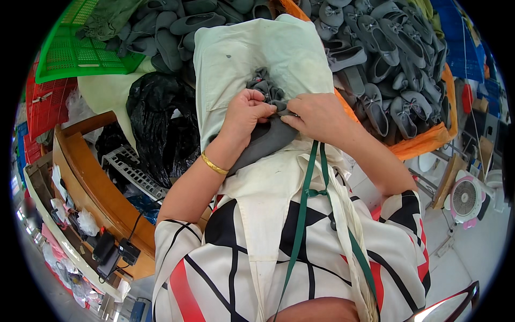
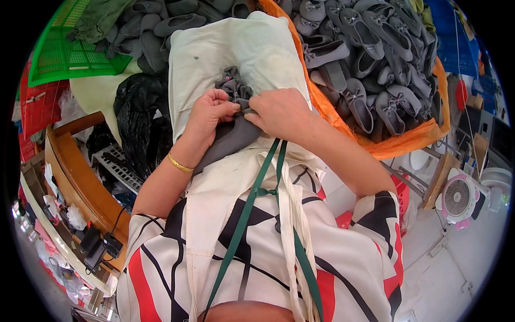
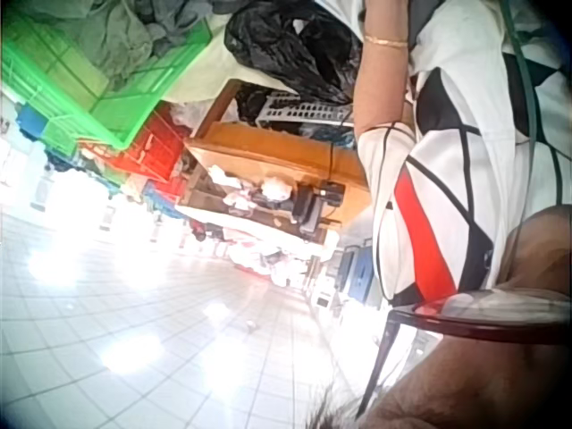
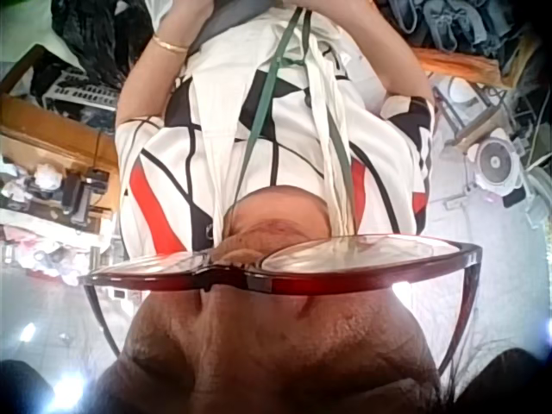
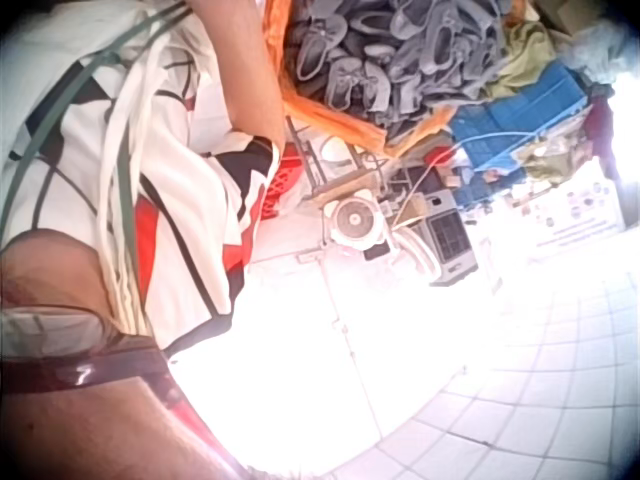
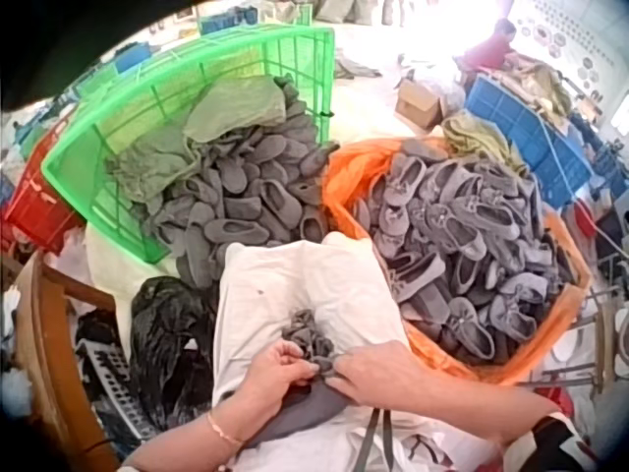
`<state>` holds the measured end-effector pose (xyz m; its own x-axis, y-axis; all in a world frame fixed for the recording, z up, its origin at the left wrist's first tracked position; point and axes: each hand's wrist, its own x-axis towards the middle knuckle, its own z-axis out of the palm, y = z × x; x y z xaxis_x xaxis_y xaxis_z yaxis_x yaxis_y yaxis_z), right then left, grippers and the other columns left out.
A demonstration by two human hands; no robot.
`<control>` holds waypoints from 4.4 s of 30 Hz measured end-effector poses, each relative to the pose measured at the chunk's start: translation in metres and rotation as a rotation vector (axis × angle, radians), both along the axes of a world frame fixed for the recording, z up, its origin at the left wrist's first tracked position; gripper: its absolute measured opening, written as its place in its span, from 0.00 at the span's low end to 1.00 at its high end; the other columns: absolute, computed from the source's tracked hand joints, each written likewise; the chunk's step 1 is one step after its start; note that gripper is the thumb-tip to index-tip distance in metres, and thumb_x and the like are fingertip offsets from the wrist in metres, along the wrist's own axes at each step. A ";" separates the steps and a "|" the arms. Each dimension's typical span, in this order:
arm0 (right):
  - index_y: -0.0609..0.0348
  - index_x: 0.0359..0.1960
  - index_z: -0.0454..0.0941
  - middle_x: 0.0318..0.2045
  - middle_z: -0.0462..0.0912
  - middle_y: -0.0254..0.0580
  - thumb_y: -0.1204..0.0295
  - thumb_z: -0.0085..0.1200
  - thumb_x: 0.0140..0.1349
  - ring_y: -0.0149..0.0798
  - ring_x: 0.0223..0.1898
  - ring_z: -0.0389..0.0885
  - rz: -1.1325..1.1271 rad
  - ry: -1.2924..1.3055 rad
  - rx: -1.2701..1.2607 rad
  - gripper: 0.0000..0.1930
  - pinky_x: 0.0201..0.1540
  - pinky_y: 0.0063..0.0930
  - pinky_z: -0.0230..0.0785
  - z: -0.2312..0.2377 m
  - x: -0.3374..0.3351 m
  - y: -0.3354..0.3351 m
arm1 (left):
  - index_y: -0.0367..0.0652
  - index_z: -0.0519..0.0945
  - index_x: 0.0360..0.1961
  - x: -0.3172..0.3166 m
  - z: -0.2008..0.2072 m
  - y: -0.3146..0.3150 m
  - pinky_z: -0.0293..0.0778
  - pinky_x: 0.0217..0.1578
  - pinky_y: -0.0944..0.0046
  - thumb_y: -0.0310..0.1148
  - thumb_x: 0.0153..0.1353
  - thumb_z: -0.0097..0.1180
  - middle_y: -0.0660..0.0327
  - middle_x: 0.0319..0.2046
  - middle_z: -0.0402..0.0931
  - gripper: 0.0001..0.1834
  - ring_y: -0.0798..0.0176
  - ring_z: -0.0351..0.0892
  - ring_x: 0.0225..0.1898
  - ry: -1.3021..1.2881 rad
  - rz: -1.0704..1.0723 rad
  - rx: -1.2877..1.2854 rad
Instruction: The person sews a decorative bow onto a grey slip-on shoe using a needle and thread. They repeatedly insert the needle into the shoe fabric and pull the thread through to secure the bow, handling the materials with both hands.
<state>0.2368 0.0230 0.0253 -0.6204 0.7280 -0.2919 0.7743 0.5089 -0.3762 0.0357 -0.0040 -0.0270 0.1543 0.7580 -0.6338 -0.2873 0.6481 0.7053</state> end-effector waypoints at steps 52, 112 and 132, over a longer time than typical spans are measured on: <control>0.53 0.39 0.80 0.30 0.76 0.36 0.72 0.62 0.57 0.38 0.32 0.76 -0.186 0.637 0.211 0.08 0.35 0.31 0.72 -0.020 0.005 -0.038 | 0.34 0.78 0.44 -0.019 0.014 -0.032 0.65 0.27 0.72 0.32 0.60 0.65 0.69 0.22 0.71 0.16 0.77 0.67 0.25 0.210 -0.520 0.184; 0.61 0.35 0.79 0.26 0.75 0.25 0.68 0.56 0.70 0.19 0.28 0.69 -0.899 1.098 -0.485 0.09 0.32 0.16 0.64 -0.044 0.040 0.012 | 0.38 0.78 0.38 0.001 -0.015 0.078 0.77 0.34 0.53 0.36 0.59 0.63 0.53 0.38 0.79 0.13 0.49 0.81 0.37 1.308 -0.692 0.689; 0.63 0.44 0.79 0.35 0.80 0.29 0.73 0.56 0.68 0.22 0.35 0.75 -0.537 0.875 -0.416 0.07 0.40 0.20 0.70 -0.027 -0.043 0.035 | 0.42 0.74 0.44 -0.053 0.017 0.040 0.72 0.28 0.75 0.32 0.67 0.60 0.68 0.33 0.78 0.09 0.77 0.75 0.27 -0.033 0.052 0.319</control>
